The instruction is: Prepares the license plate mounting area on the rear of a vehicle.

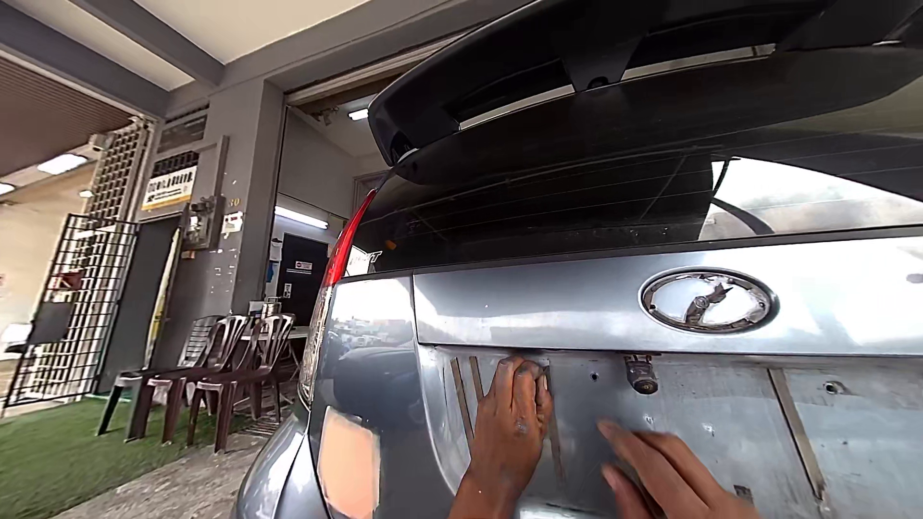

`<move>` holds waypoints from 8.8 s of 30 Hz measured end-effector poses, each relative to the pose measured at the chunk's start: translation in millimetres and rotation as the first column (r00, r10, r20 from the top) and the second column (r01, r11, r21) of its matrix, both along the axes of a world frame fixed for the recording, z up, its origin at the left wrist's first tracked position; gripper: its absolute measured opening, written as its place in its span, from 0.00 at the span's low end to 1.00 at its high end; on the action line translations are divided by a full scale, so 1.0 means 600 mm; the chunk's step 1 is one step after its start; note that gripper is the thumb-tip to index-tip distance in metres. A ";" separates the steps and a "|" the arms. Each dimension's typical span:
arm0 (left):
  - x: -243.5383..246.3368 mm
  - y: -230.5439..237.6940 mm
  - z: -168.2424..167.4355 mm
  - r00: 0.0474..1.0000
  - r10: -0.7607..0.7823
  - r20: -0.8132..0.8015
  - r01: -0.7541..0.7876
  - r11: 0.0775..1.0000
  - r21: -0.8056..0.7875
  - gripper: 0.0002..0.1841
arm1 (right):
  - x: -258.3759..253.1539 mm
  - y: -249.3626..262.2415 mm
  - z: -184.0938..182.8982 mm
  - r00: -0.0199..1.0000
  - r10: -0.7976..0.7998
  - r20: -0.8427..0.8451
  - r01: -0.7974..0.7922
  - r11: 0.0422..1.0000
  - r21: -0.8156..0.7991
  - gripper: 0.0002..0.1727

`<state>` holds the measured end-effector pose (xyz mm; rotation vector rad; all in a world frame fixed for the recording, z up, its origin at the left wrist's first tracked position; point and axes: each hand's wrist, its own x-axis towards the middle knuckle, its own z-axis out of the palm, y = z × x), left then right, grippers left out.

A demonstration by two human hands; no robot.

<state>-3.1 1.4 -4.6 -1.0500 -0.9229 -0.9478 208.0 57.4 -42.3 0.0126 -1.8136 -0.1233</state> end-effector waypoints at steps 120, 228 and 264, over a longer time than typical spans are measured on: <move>0.010 -0.046 0.013 0.841 -0.315 0.441 0.452 0.856 -0.250 0.07 | -0.163 0.048 0.093 0.931 -0.224 -0.287 0.305 0.911 0.278 0.13; 0.016 -0.061 -0.076 0.686 -0.638 0.349 0.715 0.681 -0.160 0.14 | -0.144 0.061 0.021 0.979 0.161 -0.122 -0.121 0.951 0.283 0.10; 0.007 -0.068 -0.090 0.847 -0.383 0.368 0.507 0.791 -0.343 0.12 | -0.120 0.055 -0.007 0.974 0.225 0.003 -0.210 0.904 0.373 0.08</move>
